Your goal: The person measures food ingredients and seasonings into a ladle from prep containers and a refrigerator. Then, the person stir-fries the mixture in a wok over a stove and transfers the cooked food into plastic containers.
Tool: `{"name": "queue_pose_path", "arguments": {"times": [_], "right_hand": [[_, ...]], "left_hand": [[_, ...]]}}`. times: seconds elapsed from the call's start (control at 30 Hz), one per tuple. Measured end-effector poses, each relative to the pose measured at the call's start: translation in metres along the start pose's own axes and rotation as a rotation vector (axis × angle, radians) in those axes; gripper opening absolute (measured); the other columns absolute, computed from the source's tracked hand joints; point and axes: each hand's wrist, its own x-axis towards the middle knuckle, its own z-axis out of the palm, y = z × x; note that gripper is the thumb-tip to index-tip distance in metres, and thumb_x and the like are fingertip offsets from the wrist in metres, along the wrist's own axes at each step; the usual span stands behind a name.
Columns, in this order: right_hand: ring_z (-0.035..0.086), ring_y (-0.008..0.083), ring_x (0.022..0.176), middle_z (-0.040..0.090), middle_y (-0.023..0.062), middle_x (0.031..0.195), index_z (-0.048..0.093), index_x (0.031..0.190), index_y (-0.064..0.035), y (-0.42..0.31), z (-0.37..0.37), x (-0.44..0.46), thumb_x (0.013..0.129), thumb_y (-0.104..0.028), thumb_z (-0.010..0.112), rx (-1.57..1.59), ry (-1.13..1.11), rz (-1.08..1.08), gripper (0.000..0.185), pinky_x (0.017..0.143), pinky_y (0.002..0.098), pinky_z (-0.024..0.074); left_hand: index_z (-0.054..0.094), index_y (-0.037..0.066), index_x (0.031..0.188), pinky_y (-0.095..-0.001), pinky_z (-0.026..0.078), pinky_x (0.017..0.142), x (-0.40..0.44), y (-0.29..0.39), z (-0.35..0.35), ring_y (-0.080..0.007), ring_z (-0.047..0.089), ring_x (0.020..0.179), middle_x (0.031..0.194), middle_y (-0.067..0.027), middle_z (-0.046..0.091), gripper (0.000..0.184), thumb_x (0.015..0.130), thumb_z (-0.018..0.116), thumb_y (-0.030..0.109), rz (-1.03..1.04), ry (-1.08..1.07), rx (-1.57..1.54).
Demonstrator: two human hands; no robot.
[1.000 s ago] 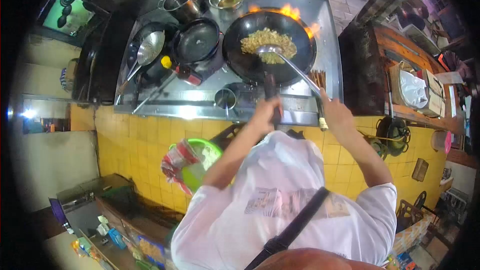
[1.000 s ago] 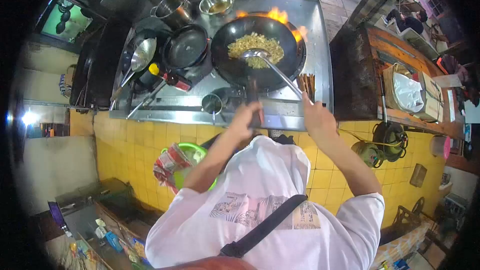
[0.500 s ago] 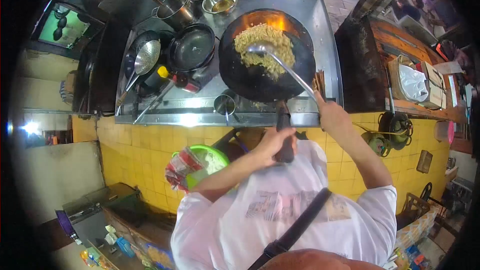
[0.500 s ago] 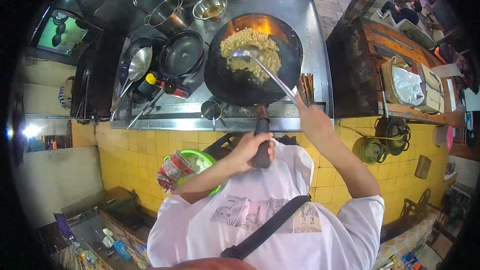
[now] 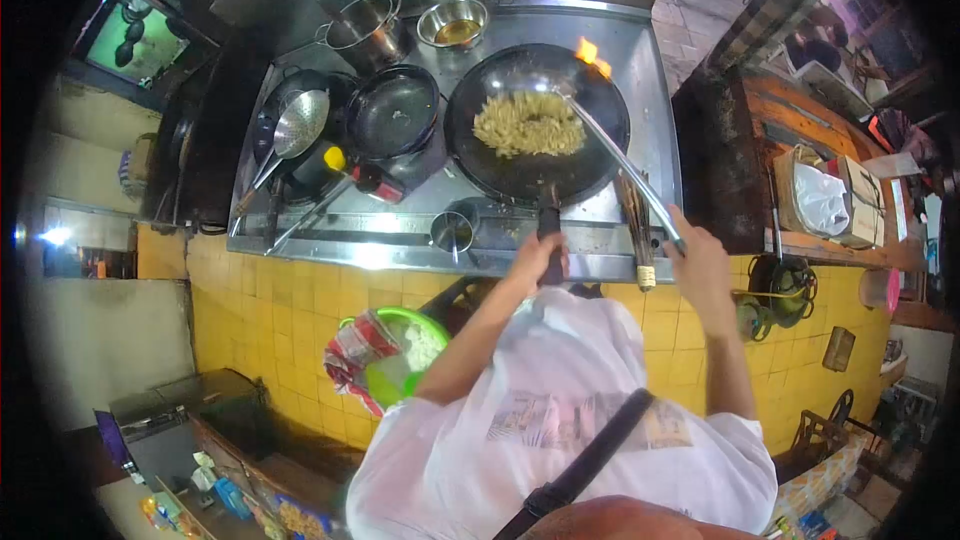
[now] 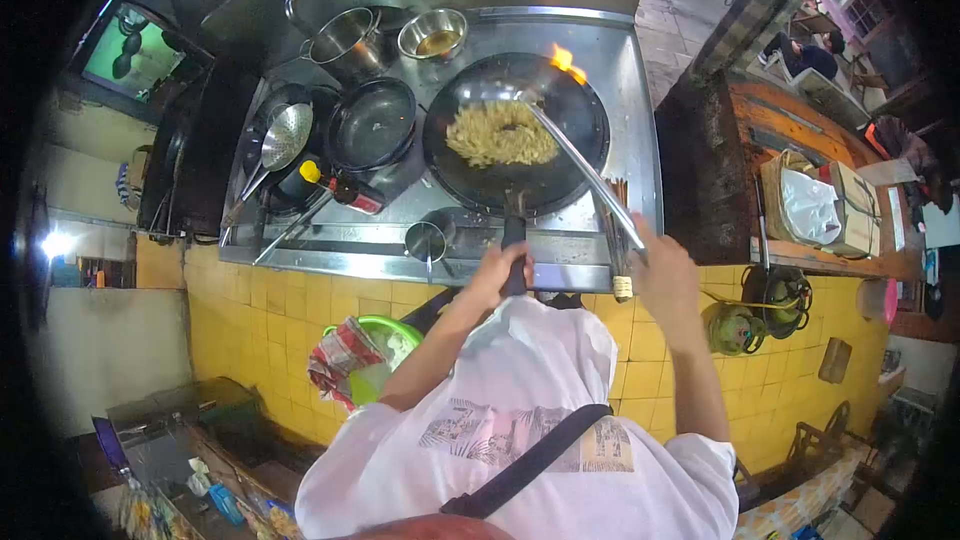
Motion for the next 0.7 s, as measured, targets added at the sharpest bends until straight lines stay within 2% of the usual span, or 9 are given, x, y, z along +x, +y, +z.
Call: {"name": "queue_pose_path", "arguments": {"times": [0.13, 0.17, 0.23, 0.3, 0.43, 0.57, 0.63, 0.67, 0.7], "right_hand": [[0.06, 0.0376, 0.079, 0.058, 0.0187, 0.089, 0.037, 0.136, -0.0215, -0.014, 0.098, 0.049, 0.083, -0.008, 0.048, -0.014, 0.047, 0.106, 0.057, 0.069, 0.0453, 0.0499], [0.061, 0.0383, 0.081, 0.058, 0.0194, 0.091, 0.036, 0.136, -0.0217, 0.002, 0.147, 0.068, 0.083, -0.008, 0.047, -0.077, 0.139, 0.039, 0.056, 0.07, 0.0462, 0.0499], [0.061, 0.0389, 0.083, 0.059, 0.0201, 0.093, 0.035, 0.137, -0.0219, -0.003, 0.148, 0.079, 0.084, -0.009, 0.045, -0.146, 0.231, -0.042, 0.055, 0.071, 0.047, 0.0498], [0.06, 0.0409, 0.086, 0.057, 0.0243, 0.1, 0.031, 0.138, -0.0158, -0.004, 0.122, 0.082, 0.086, -0.007, 0.041, -0.102, -0.073, 0.085, 0.054, 0.072, 0.0487, 0.0496], [0.061, 0.0425, 0.078, 0.059, 0.0264, 0.087, 0.031, 0.137, -0.0065, -0.012, 0.087, 0.061, 0.085, -0.008, 0.044, 0.026, -0.088, 0.18, 0.053, 0.067, 0.0504, 0.0488], [0.061, 0.0346, 0.062, 0.057, 0.0188, 0.07, 0.036, 0.134, -0.0058, 0.003, 0.19, 0.067, 0.085, -0.011, 0.047, 0.219, 0.12, 0.155, 0.05, 0.056, 0.045, 0.0492], [0.058, 0.0229, 0.052, 0.056, 0.0126, 0.066, 0.039, 0.131, -0.0026, -0.017, 0.166, 0.082, 0.085, -0.012, 0.049, 0.896, -0.312, 0.25, 0.047, 0.048, 0.0379, 0.0479], [0.053, 0.0134, 0.049, 0.054, 0.0085, 0.065, 0.043, 0.127, -0.0011, -0.015, 0.134, 0.09, 0.085, -0.015, 0.051, 0.913, -0.417, 0.215, 0.045, 0.043, 0.0331, 0.045], [0.058, 0.0215, 0.052, 0.059, 0.0142, 0.07, 0.046, 0.125, -0.0021, -0.016, 0.111, 0.088, 0.084, -0.014, 0.053, 0.759, -0.366, 0.166, 0.044, 0.049, 0.0365, 0.0474]], "left_hand": [[0.045, 0.007, 0.088, -0.0313, 0.046, 0.045, 0.082, -0.014, -0.042, -0.016, 0.053, 0.05, 0.065, -0.0057, 0.052, 0.018, 0.084, 0.06, 0.016, 0.113, 0.007, 0.073], [0.046, 0.007, 0.089, -0.0311, 0.046, 0.044, 0.088, -0.015, -0.043, -0.0166, 0.053, 0.048, 0.064, -0.0059, 0.052, 0.019, 0.082, 0.062, 0.016, 0.133, 0.077, 0.038], [0.044, 0.007, 0.089, -0.0315, 0.045, 0.044, 0.084, -0.009, -0.044, -0.0159, 0.053, 0.049, 0.064, -0.0054, 0.052, 0.022, 0.082, 0.063, 0.014, 0.13, 0.043, -0.002], [0.044, 0.007, 0.092, -0.0304, 0.047, 0.045, 0.079, -0.003, -0.044, -0.0149, 0.053, 0.051, 0.069, -0.0056, 0.052, 0.02, 0.084, 0.061, 0.013, 0.063, 0.059, 0.026], [0.043, 0.007, 0.093, -0.0295, 0.047, 0.045, 0.078, -0.005, -0.051, -0.0145, 0.053, 0.051, 0.069, -0.0056, 0.052, 0.02, 0.084, 0.061, 0.013, 0.09, 0.045, 0.077], [0.044, 0.007, 0.093, -0.0303, 0.046, 0.043, 0.079, -0.002, -0.05, -0.0148, 0.054, 0.051, 0.067, -0.005, 0.052, 0.021, 0.084, 0.062, 0.014, 0.092, 0.031, 0.041], [0.045, 0.007, 0.093, -0.0301, 0.046, 0.043, 0.076, -0.002, -0.05, -0.0146, 0.054, 0.051, 0.067, -0.0049, 0.053, 0.021, 0.083, 0.062, 0.015, 0.078, 0.042, 0.054], [0.046, 0.007, 0.092, -0.0299, 0.046, 0.043, 0.077, -0.001, -0.052, -0.0143, 0.054, 0.051, 0.067, -0.0047, 0.053, 0.021, 0.083, 0.063, 0.015, 0.069, 0.038, 0.051], [0.046, 0.007, 0.092, -0.0297, 0.046, 0.043, 0.079, -0.001, -0.055, -0.0141, 0.054, 0.051, 0.067, -0.0045, 0.053, 0.021, 0.083, 0.063, 0.016, 0.056, 0.035, 0.05]]}}
